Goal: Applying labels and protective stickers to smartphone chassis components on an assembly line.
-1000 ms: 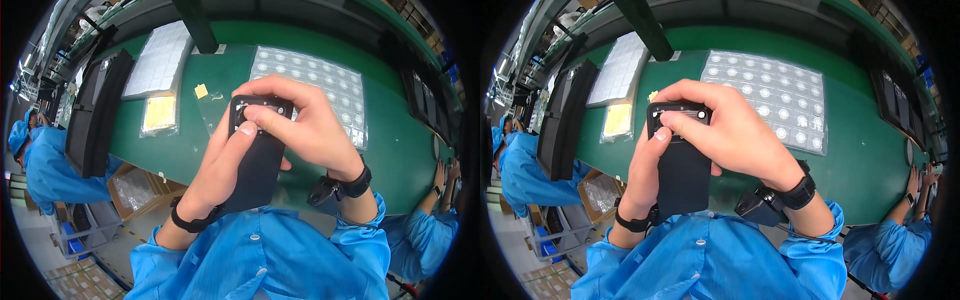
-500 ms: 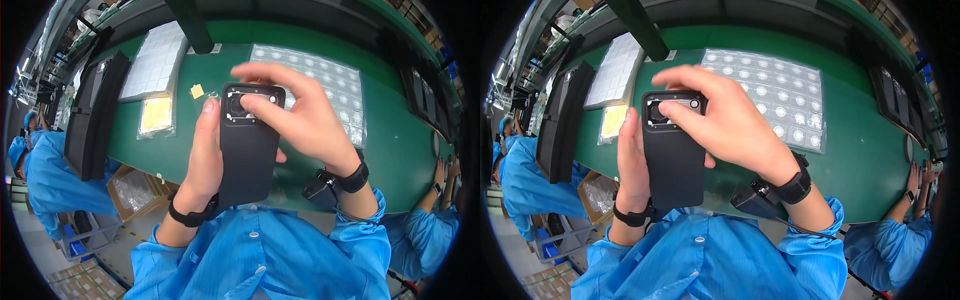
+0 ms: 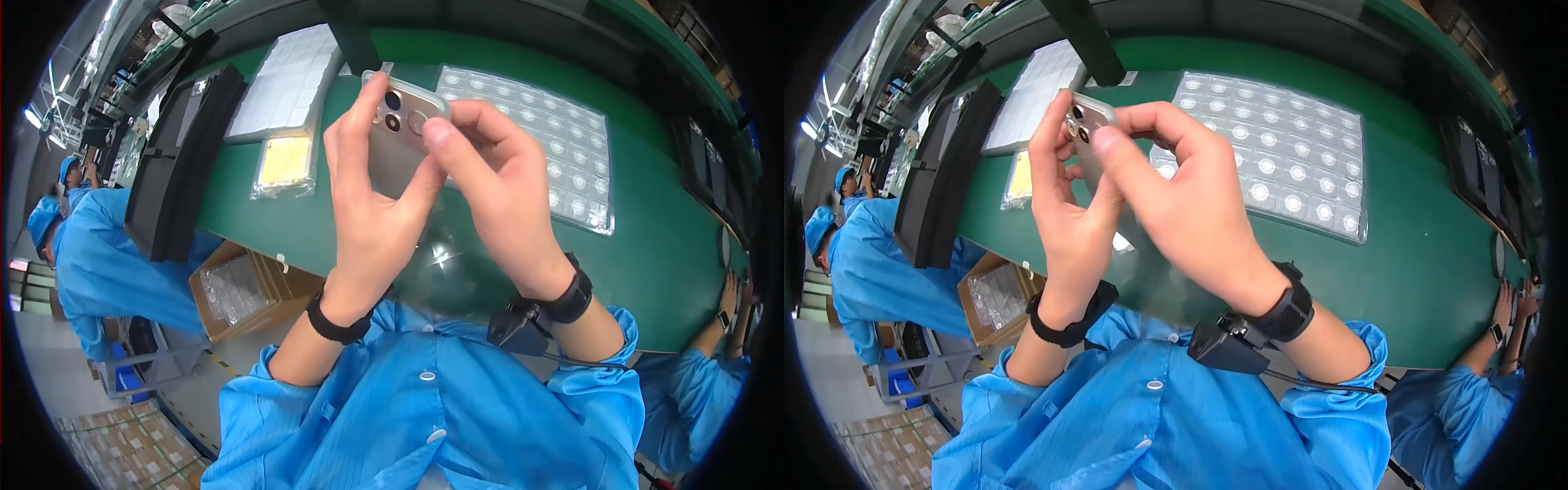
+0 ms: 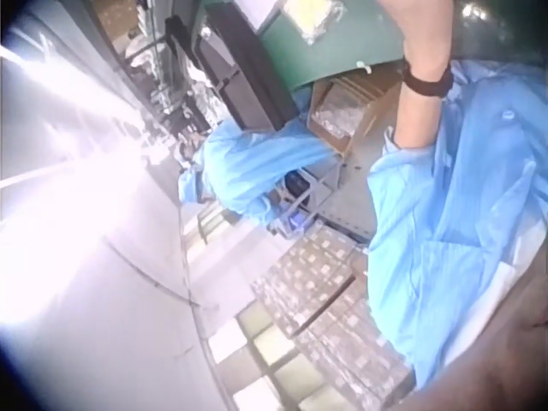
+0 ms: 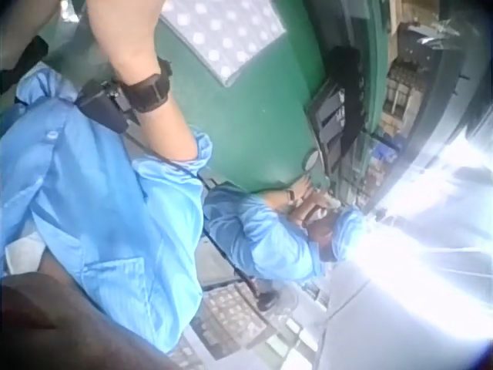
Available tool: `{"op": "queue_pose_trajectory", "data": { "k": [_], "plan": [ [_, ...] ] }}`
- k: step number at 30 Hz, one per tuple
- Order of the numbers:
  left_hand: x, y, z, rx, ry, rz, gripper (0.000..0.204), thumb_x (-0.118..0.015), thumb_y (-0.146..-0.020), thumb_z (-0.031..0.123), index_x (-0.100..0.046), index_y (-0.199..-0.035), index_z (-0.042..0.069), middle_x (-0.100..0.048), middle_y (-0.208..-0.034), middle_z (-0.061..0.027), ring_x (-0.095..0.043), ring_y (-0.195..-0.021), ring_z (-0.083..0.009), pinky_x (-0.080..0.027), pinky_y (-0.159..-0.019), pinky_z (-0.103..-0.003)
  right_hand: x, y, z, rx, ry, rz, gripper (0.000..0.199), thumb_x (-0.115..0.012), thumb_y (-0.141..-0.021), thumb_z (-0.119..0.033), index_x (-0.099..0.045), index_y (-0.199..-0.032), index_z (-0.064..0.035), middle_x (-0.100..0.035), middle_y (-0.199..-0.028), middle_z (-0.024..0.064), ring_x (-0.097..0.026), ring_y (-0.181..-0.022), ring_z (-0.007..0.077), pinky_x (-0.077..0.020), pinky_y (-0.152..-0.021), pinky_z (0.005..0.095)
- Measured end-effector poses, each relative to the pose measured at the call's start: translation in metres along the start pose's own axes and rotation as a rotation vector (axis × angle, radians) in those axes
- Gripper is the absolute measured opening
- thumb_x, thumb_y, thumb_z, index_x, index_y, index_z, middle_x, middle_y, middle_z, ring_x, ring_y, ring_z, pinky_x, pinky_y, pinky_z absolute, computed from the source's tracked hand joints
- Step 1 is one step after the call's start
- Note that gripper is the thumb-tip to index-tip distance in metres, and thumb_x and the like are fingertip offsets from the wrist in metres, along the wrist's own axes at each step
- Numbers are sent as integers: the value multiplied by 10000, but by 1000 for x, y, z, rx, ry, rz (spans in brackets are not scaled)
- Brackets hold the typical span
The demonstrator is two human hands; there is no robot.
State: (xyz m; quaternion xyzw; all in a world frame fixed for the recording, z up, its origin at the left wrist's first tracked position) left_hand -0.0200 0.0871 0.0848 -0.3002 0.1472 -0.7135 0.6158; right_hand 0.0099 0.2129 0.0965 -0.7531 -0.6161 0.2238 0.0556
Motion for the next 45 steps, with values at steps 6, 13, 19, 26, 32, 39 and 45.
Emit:
{"op": "queue_pose_trajectory", "data": {
  "k": [6,13,19,26,32,39,45],
  "plan": [
    [21,17,7,405,424,-83,587,-698,-872,70,-425,-1390,35,-563,-1230,-99,-608,-1108,-194,-514,-891,-320,1,9,28,-284,-170,-56,215,-632,-960,-229,-681,-933,-21,-655,-863,-15,-547,-792,29,-433,-688,205],
    [47,72,-26,796,765,-93,435,-620,-940,140,-473,-1333,26,-627,-1164,-116,-645,-1023,-181,-534,-849,-336,-19,35,55,-467,26,-284,210,-625,-968,-216,-669,-969,-10,-649,-967,14,-576,-886,61,-461,-782,217],
    [69,62,-60,867,950,28,364,-562,-962,159,-492,-1288,14,-645,-1129,-138,-658,-991,-225,-561,-836,-369,10,23,59,-301,223,-86,196,-605,-956,-99,-597,-1116,13,-650,-971,44,-605,-923,86,-480,-815,240],
    [59,51,-133,902,1164,200,371,-568,-939,174,-515,-1269,12,-629,-1171,-137,-634,-1060,-255,-545,-893,-398,-51,-77,125,-114,602,-245,177,-588,-904,-80,-605,-1054,14,-688,-950,133,-671,-883,246,-523,-799,344],
    [64,54,-119,795,1123,245,361,-551,-935,138,-510,-1261,-13,-633,-1164,-173,-625,-1128,-319,-546,-872,-411,-65,-87,173,9,1148,-156,168,-521,-871,-40,-615,-1010,-27,-655,-1006,138,-626,-942,332,-522,-813,424],
    [65,53,-122,765,1108,193,350,-533,-948,118,-504,-1270,-15,-630,-1176,-179,-626,-1128,-322,-548,-866,-400,-69,-85,173,22,1218,-228,184,-521,-869,-58,-629,-1018,-52,-636,-1055,112,-593,-1035,308,-514,-843,423],
    [64,52,-120,791,1142,193,362,-521,-952,109,-492,-1284,-32,-624,-1195,-193,-620,-1134,-315,-540,-889,-406,-80,-87,170,6,1343,-277,210,-501,-891,-85,-653,-1034,-63,-647,-1016,94,-611,-988,292,-513,-816,413]
  ]
}}
Point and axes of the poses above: each hand's wrist, its own y-axis away from the middle knuckle, its own x-axis out of the back of the hand, z = x × y, the point moved 4 cm from there along -y, towards the middle knuckle
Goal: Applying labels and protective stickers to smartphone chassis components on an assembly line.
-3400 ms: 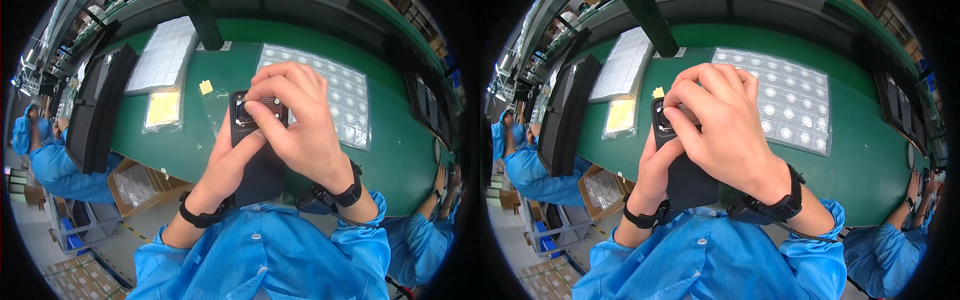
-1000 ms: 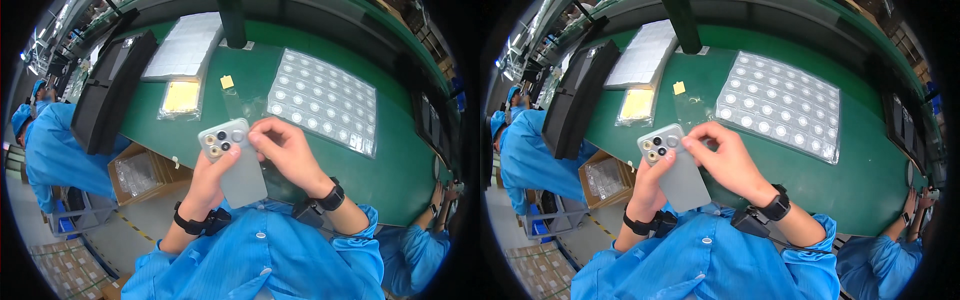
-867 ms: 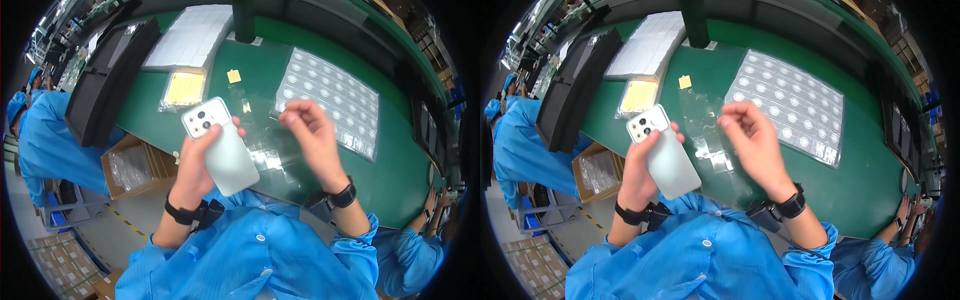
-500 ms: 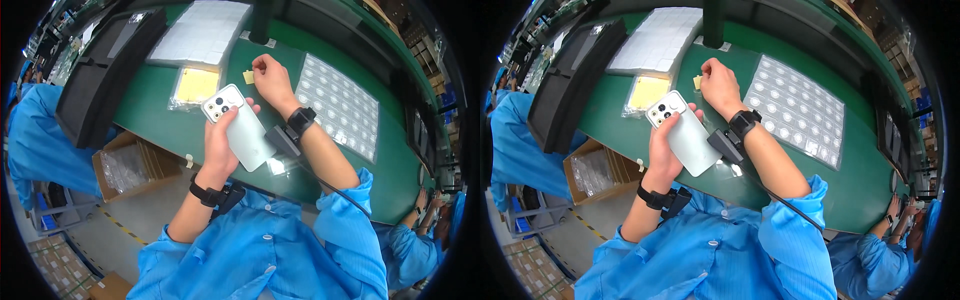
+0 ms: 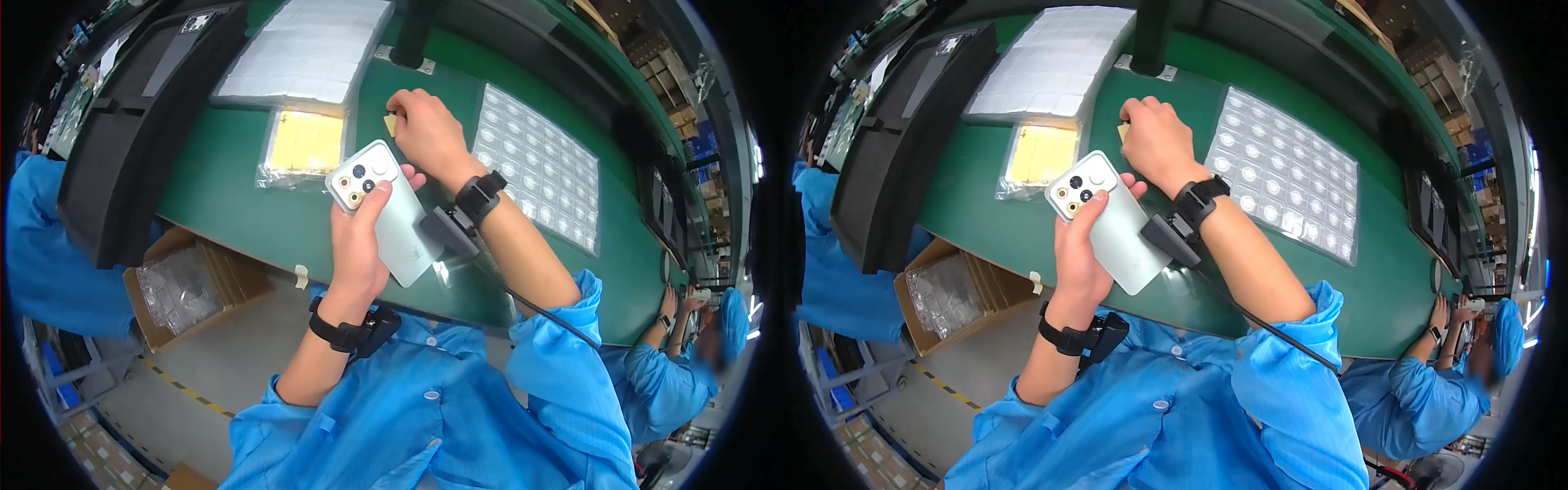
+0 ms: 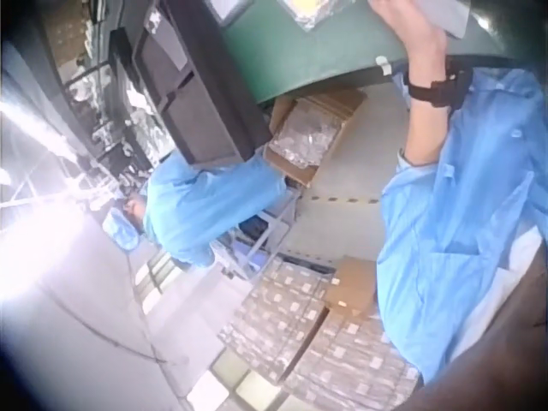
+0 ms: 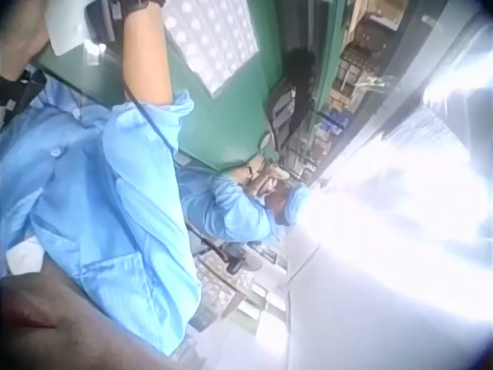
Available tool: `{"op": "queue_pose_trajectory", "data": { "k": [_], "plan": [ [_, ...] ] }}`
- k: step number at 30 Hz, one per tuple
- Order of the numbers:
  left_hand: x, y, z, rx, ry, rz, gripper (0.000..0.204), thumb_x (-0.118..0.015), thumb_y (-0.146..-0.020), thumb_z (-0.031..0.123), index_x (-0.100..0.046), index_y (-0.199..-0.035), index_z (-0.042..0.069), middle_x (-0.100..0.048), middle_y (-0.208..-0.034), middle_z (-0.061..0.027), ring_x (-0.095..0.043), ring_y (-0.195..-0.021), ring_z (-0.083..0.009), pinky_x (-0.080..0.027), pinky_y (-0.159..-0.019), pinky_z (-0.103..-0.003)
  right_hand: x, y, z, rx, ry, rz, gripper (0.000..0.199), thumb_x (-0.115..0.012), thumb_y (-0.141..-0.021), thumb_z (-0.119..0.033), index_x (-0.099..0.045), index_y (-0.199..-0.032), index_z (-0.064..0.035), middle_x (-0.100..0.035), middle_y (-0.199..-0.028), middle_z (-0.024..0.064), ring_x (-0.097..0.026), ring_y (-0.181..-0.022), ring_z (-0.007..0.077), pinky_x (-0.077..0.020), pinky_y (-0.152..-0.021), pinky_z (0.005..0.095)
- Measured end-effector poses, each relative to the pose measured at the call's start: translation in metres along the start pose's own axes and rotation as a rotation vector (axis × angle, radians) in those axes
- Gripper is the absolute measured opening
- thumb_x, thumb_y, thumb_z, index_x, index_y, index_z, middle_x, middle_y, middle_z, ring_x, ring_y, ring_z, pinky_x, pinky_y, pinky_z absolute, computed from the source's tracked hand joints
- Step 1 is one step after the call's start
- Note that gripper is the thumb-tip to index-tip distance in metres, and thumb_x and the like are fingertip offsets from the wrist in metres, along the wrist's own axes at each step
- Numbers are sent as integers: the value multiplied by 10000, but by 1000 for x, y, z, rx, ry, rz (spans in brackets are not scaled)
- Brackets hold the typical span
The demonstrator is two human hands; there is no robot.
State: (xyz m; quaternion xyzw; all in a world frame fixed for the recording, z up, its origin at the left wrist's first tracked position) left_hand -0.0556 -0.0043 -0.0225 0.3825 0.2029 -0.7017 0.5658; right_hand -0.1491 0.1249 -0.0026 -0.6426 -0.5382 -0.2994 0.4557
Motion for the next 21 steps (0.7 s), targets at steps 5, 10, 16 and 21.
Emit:
{"op": "queue_pose_trajectory", "data": {
  "k": [5,10,16,21],
  "plan": [
    [0,2,2,3,-11,12,374,-526,-947,108,-488,-1292,-31,-623,-1202,-198,-619,-1134,-316,-535,-900,-410,-1,-4,3,-24,16,-53,219,-519,-880,-80,-655,-1051,-63,-647,-1016,107,-624,-957,294,-515,-811,411],
    [0,2,1,10,10,5,382,-539,-941,113,-490,-1293,-27,-623,-1206,-201,-621,-1130,-320,-536,-896,-408,2,-2,7,7,-73,-19,233,-537,-873,-78,-654,-1074,-59,-647,-1005,119,-633,-931,295,-514,-809,400],
    [2,2,0,-3,5,0,387,-536,-941,116,-486,-1296,-29,-621,-1208,-200,-618,-1136,-318,-520,-927,-409,0,-1,4,-43,-83,-83,273,-509,-872,-61,-643,-1109,-67,-629,-1088,133,-596,-1055,334,-512,-871,445],
    [1,2,3,17,-6,23,387,-531,-938,111,-485,-1296,-30,-618,-1203,-195,-607,-1149,-309,-509,-945,-410,-2,-2,10,-67,-161,-125,264,-522,-875,-86,-660,-1098,-52,-614,-1105,149,-602,-1049,345,-508,-878,453]
  ]
}}
Point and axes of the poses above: each hand's wrist, its own y-axis away from the middle knuckle, its own x-axis out of the back of the hand, z = x × y, the point moved 4 cm from there along -y, towards the middle knuckle
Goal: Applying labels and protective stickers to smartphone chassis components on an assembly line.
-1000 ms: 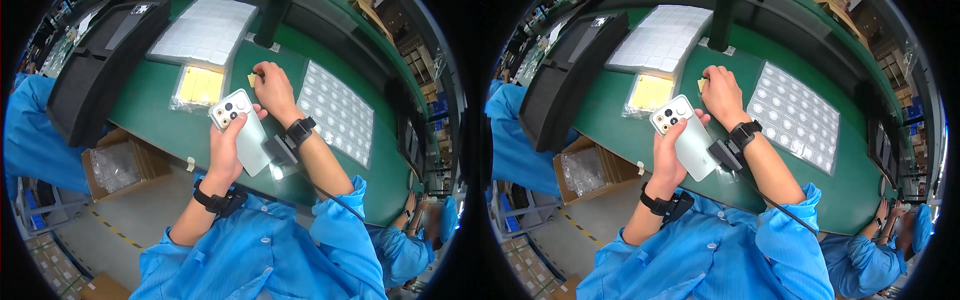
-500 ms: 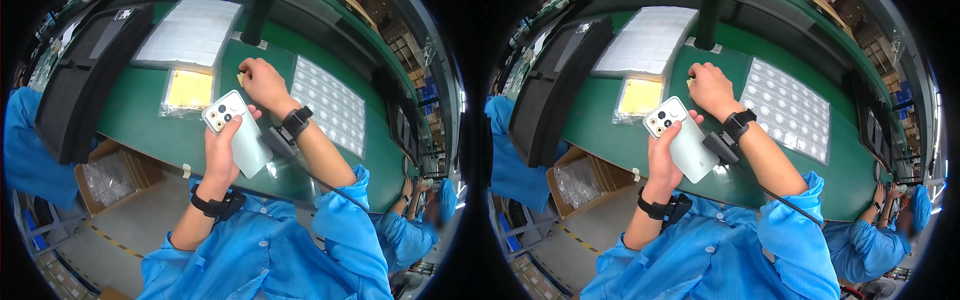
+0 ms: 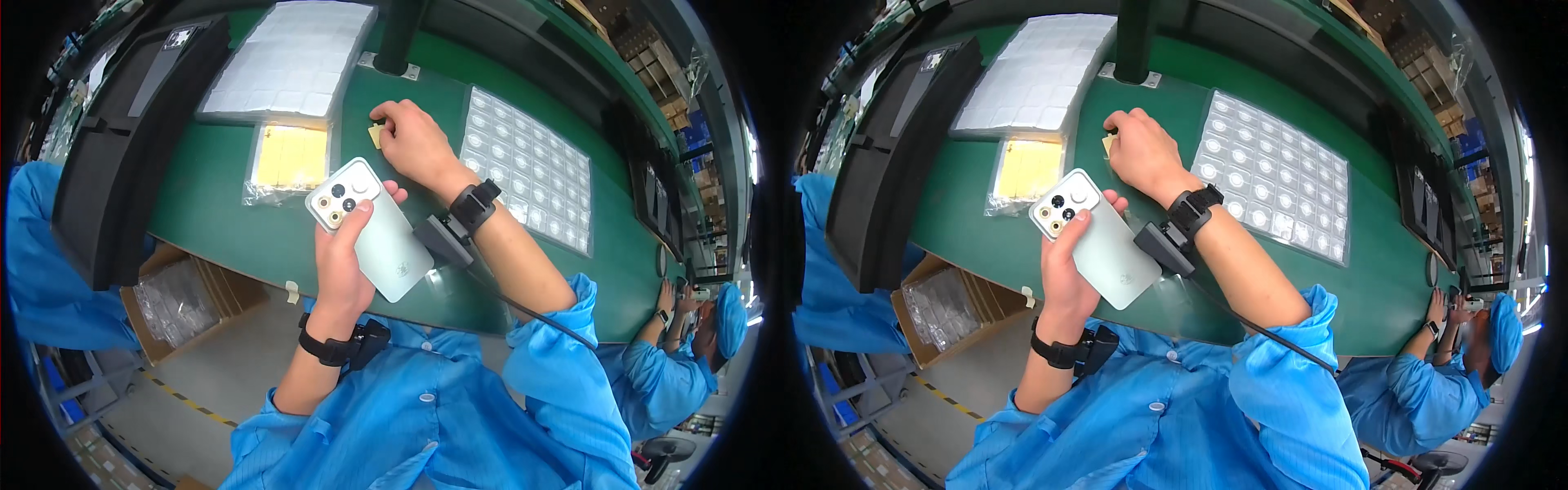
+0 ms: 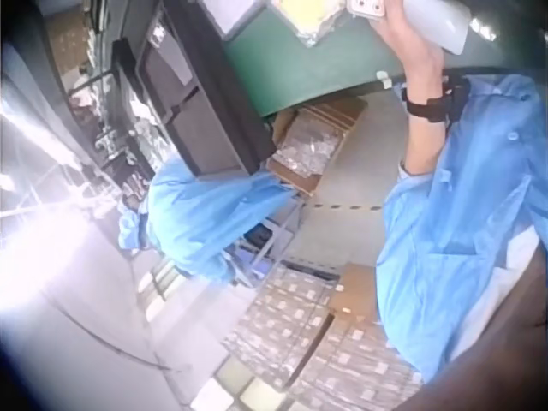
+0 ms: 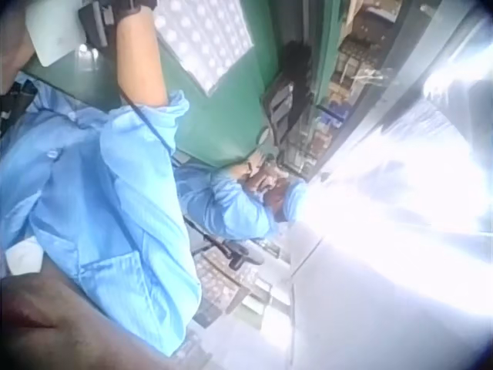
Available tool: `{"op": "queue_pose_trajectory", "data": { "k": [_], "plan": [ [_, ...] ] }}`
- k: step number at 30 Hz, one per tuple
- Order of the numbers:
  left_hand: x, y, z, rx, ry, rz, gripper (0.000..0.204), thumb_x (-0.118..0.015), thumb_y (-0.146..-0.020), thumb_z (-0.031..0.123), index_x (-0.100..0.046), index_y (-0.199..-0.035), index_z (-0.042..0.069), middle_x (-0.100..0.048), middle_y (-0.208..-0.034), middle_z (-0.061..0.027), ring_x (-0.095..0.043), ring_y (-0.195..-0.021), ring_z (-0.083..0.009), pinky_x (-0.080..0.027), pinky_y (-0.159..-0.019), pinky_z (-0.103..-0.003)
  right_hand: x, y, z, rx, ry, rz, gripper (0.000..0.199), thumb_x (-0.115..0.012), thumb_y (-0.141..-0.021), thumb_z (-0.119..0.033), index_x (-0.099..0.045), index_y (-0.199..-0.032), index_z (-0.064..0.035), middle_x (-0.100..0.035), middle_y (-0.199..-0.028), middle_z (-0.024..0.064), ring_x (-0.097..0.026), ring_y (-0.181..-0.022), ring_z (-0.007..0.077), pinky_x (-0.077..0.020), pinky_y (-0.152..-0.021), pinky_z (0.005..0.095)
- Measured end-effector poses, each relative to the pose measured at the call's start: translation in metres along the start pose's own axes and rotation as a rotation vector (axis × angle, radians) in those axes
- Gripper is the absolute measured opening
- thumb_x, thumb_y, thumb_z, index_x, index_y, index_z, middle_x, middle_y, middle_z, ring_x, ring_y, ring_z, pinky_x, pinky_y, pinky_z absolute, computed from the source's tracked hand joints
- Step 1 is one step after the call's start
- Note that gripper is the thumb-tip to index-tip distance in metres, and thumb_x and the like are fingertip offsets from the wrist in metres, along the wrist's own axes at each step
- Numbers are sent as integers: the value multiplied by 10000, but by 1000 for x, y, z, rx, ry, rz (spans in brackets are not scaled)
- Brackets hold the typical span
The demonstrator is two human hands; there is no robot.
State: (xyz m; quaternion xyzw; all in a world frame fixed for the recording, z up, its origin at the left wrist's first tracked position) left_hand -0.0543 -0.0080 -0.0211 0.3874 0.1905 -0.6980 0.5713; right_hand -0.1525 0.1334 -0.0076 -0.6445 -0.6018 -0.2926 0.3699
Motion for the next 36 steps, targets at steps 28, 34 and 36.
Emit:
{"op": "queue_pose_trajectory", "data": {
  "k": [28,34,36],
  "plan": [
    [3,-50,8,206,25,-44,515,-567,-906,114,-401,-1374,-24,-546,-1332,-198,-565,-1203,-296,-477,-1023,-433,40,0,31,-46,-655,-344,148,-646,-863,-165,-637,-898,-22,-631,-818,13,-579,-742,89,-471,-676,245],
    [-12,-41,10,208,4,8,503,-562,-911,101,-405,-1375,-16,-553,-1333,-187,-570,-1192,-285,-486,-1006,-419,92,24,30,31,-897,-232,112,-663,-892,-160,-614,-928,-66,-635,-882,-13,-571,-802,66,-463,-739,222],
    [-27,-36,8,171,-135,-53,496,-568,-909,102,-425,-1369,-13,-580,-1307,-167,-577,-1183,-267,-495,-987,-398,110,37,25,92,-814,-188,107,-664,-888,-153,-608,-918,-67,-639,-916,-7,-576,-854,71,-455,-798,227]
  ]
}}
Point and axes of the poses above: each hand's wrist, its own y-axis away from the middle knuckle, its own x-axis out of the back of the hand, z = x × y, the point moved 4 cm from there along -y, towards the middle knuckle
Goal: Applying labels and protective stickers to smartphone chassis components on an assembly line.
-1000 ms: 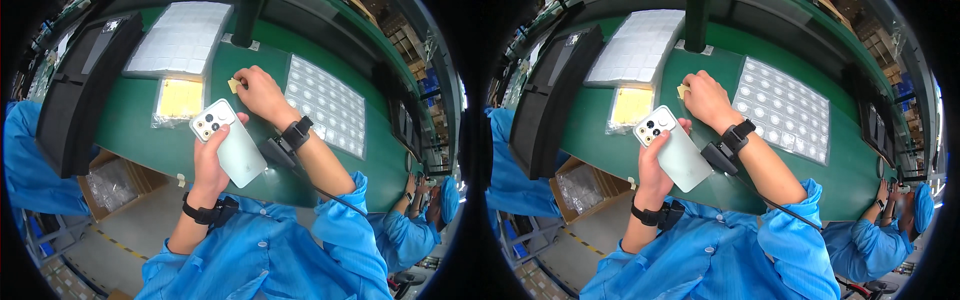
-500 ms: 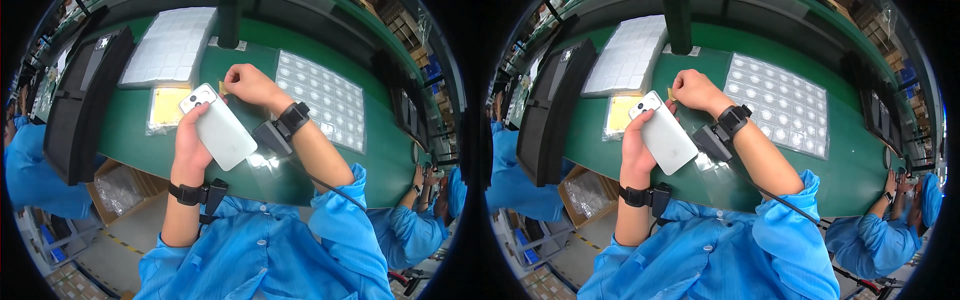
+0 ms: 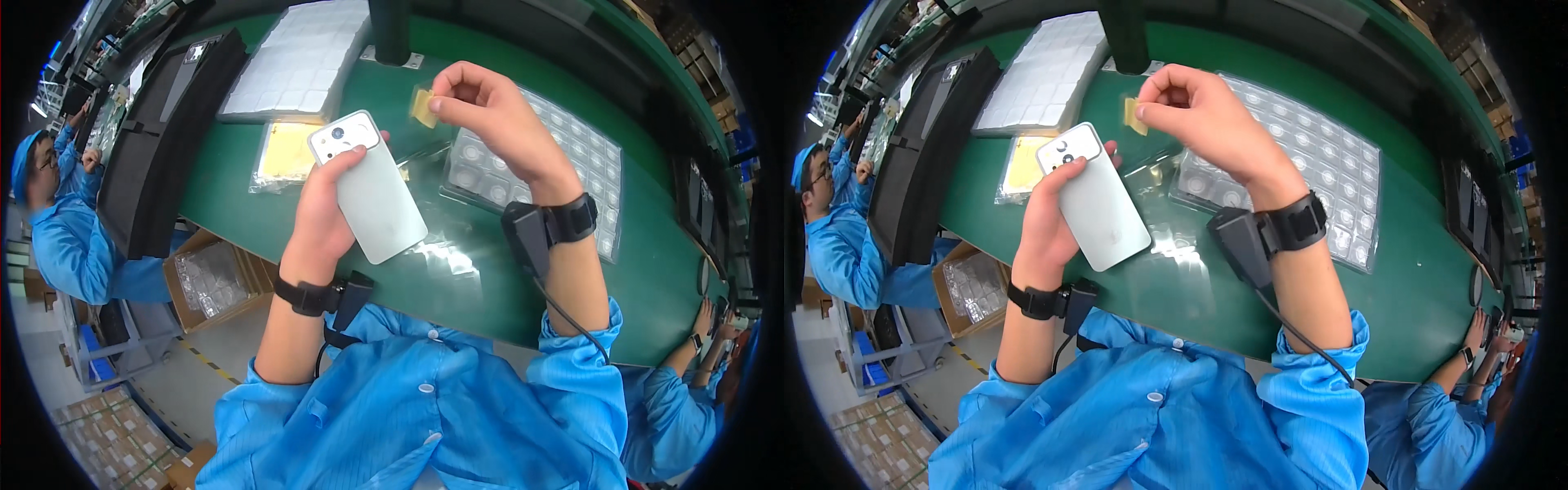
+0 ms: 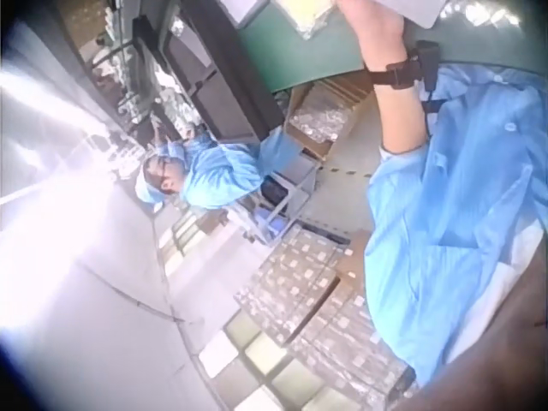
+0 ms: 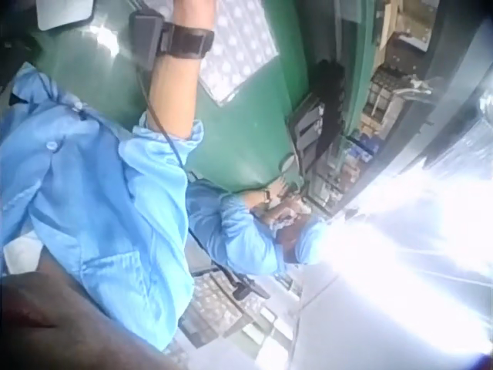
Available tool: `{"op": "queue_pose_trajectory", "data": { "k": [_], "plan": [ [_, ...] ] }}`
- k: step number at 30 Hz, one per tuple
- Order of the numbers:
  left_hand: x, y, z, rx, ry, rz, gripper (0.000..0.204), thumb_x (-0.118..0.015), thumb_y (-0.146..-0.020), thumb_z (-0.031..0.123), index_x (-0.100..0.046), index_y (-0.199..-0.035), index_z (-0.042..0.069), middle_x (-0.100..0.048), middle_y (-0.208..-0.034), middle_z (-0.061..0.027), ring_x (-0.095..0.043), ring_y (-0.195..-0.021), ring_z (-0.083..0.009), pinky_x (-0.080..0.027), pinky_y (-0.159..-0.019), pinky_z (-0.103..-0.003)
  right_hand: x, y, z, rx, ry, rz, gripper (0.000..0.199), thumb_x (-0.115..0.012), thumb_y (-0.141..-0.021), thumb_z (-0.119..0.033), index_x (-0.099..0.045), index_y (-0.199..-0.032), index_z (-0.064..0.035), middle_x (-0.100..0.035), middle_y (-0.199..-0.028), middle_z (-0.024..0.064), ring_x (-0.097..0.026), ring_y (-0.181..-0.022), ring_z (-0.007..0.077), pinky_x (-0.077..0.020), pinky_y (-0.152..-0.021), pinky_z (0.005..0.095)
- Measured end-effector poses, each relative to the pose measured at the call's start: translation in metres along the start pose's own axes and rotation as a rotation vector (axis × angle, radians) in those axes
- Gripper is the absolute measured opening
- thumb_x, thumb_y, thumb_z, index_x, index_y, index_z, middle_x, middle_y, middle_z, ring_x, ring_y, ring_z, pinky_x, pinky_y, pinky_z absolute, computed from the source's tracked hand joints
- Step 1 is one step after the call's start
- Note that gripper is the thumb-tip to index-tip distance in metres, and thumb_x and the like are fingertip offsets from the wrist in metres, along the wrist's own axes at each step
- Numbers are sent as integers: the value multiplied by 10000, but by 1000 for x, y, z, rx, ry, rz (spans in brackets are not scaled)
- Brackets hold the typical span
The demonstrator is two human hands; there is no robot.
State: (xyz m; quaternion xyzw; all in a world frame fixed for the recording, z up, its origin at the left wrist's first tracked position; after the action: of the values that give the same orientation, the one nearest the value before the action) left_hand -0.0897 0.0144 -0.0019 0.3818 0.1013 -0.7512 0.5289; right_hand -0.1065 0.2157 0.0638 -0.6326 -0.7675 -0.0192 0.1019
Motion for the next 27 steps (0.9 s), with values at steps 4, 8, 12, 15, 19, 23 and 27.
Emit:
{"op": "queue_pose_trajectory", "data": {
  "k": [4,8,12,15,19,23,27],
  "plan": [
    [-22,16,-9,-154,-284,114,471,-594,-900,126,-487,-1336,-16,-613,-1272,-137,-611,-1112,-206,-513,-931,-348,-4,-1,18,59,-43,112,109,-651,-885,-164,-607,-908,-67,-637,-955,2,-581,-896,86,-454,-848,249],
    [-2,-6,-16,-207,-373,242,413,-572,-908,112,-516,-1296,-17,-641,-1197,-114,-631,-1011,-194,-517,-863,-325,-9,-8,30,-4,-242,89,125,-620,-884,-190,-609,-921,-71,-663,-1008,33,-608,-953,119,-458,-891,276],
    [-5,-13,-12,-268,-404,264,388,-573,-906,106,-526,-1272,-13,-649,-1145,-103,-630,-997,-190,-515,-849,-318,-2,-5,25,-2,-436,65,129,-615,-888,-192,-599,-944,-77,-672,-1038,43,-609,-995,127,-457,-887,272],
    [-7,-9,-11,-268,-469,269,385,-572,-907,107,-518,-1270,-9,-648,-1147,-108,-636,-985,-195,-521,-850,-332,14,2,10,44,-455,162,146,-607,-901,-211,-586,-954,-76,-671,-1081,52,-605,-1024,134,-452,-899,272],
    [-17,10,6,-383,-358,353,404,-571,-908,99,-502,-1292,-10,-643,-1183,-123,-646,-1008,-221,-545,-838,-359,29,29,-17,93,-207,257,144,-628,-909,-196,-602,-970,-68,-646,-1080,33,-582,-1004,111,-442,-904,266],
    [-61,49,22,-229,-326,26,424,-567,-911,122,-487,-1299,-31,-653,-1124,-166,-672,-1018,-277,-579,-807,-373,16,52,-54,188,-95,148,145,-664,-892,-145,-595,-971,-46,-643,-1004,29,-591,-927,92,-457,-861,251],
    [-90,69,20,-52,-323,-129,451,-553,-917,192,-483,-1292,-47,-657,-1106,-221,-713,-862,-296,-604,-676,-358,-6,73,-76,185,-120,112,131,-669,-880,-87,-587,-959,-23,-641,-921,41,-613,-824,99,-493,-775,243]
  ]
}}
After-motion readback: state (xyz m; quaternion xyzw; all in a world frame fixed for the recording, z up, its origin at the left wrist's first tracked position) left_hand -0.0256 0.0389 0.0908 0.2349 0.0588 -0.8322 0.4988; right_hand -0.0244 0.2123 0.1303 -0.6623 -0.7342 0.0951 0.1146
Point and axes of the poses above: each hand's wrist, its own y-axis away from the middle knuckle, its own x-axis out of the back of the hand, z = x × y, the point moved 4 cm from there along -y, towards the middle knuckle
